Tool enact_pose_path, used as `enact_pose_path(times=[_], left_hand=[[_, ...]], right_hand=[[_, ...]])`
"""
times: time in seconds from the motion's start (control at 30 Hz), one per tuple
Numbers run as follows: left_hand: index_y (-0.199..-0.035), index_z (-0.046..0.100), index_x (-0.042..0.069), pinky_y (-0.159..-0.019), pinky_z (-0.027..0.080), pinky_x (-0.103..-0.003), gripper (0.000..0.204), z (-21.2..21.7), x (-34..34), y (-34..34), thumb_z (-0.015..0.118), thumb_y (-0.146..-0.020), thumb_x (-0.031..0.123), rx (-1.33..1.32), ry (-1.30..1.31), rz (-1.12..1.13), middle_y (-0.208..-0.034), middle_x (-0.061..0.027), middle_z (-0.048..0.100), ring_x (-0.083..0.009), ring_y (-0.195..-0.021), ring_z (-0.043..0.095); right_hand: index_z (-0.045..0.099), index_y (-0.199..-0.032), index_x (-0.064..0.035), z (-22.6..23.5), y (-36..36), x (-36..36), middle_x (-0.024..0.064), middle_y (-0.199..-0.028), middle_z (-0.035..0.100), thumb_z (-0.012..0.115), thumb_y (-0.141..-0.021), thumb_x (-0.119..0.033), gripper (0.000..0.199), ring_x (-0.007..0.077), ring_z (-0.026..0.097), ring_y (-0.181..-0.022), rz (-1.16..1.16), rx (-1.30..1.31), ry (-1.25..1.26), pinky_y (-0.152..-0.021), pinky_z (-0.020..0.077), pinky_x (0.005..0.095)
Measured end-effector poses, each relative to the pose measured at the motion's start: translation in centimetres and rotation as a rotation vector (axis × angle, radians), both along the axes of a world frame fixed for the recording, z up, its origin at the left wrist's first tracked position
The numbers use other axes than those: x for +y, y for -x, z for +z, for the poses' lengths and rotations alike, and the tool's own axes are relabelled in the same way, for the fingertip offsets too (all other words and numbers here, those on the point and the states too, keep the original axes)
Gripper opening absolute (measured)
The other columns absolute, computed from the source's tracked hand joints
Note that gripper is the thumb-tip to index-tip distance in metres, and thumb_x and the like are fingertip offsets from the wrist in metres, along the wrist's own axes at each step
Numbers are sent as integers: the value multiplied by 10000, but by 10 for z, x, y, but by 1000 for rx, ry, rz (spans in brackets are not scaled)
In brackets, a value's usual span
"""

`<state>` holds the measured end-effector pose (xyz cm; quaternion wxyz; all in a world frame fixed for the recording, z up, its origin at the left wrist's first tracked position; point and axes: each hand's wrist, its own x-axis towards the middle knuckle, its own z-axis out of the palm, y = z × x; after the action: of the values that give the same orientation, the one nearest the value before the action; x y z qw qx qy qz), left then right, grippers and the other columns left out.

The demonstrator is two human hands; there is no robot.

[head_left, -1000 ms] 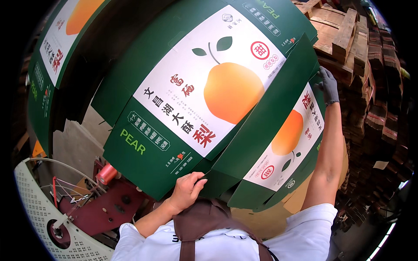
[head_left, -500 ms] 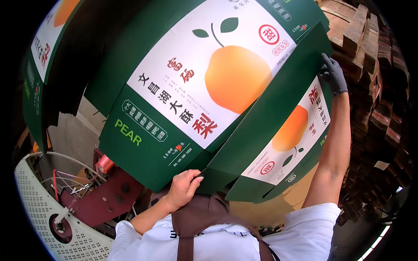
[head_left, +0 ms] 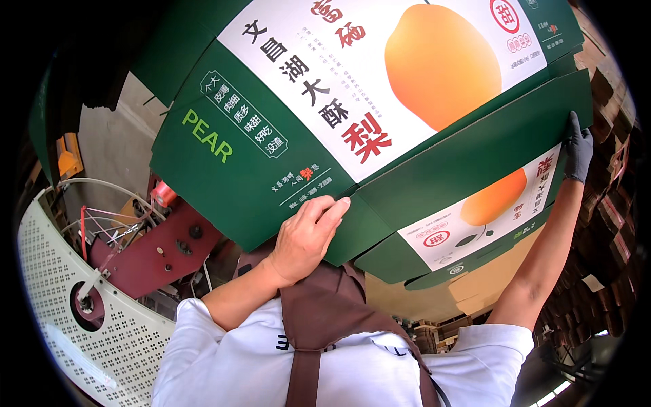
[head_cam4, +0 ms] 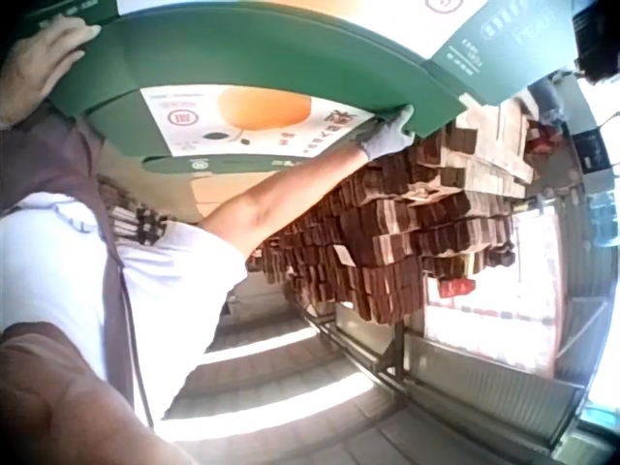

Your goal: The person repeatedly picks up flat green cardboard boxes printed with a pear graphic and stacks them on a growing pile. The person wears gloves and handles the boxes by hand in a warehouse setting.

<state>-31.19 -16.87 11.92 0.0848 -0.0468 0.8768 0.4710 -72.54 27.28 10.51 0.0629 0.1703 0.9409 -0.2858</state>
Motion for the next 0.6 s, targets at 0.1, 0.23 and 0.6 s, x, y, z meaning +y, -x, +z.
enact_pose_path(times=[0.1, 0.23, 0.6], left_hand=[[-1329, 590, 93, -647, 538, -364, 536, 0, 1, 3, 702, -822, -42, -66, 19, -39, -1040, -96, 554, -258, -787, 614], [-1342, 609, 109, -641, 535, -357, 557, 1, 2, 8, 684, -812, -45, -90, 47, -56, -1020, -87, 542, -244, -772, 591], [-1365, 601, 127, -646, 537, -359, 601, 1, 1, 11, 665, -792, -44, -106, 61, -77, -1022, -90, 536, -249, -817, 607]], right_hand=[[715, -1088, -25, 2, 0, -3, -32, -844, 660, 775, -864, -429, 466, 50, 487, -605, 15, 11, 36, -565, 392, 221], [722, -1069, -26, 7, -1, -7, -41, -815, 644, 775, -864, -434, 459, 45, 482, -601, 16, 9, 14, -556, 377, 216], [733, -1075, -21, 3, -1, -7, -33, -782, 631, 755, -862, -481, 508, 50, 475, -593, 54, 68, -22, -549, 371, 222]])
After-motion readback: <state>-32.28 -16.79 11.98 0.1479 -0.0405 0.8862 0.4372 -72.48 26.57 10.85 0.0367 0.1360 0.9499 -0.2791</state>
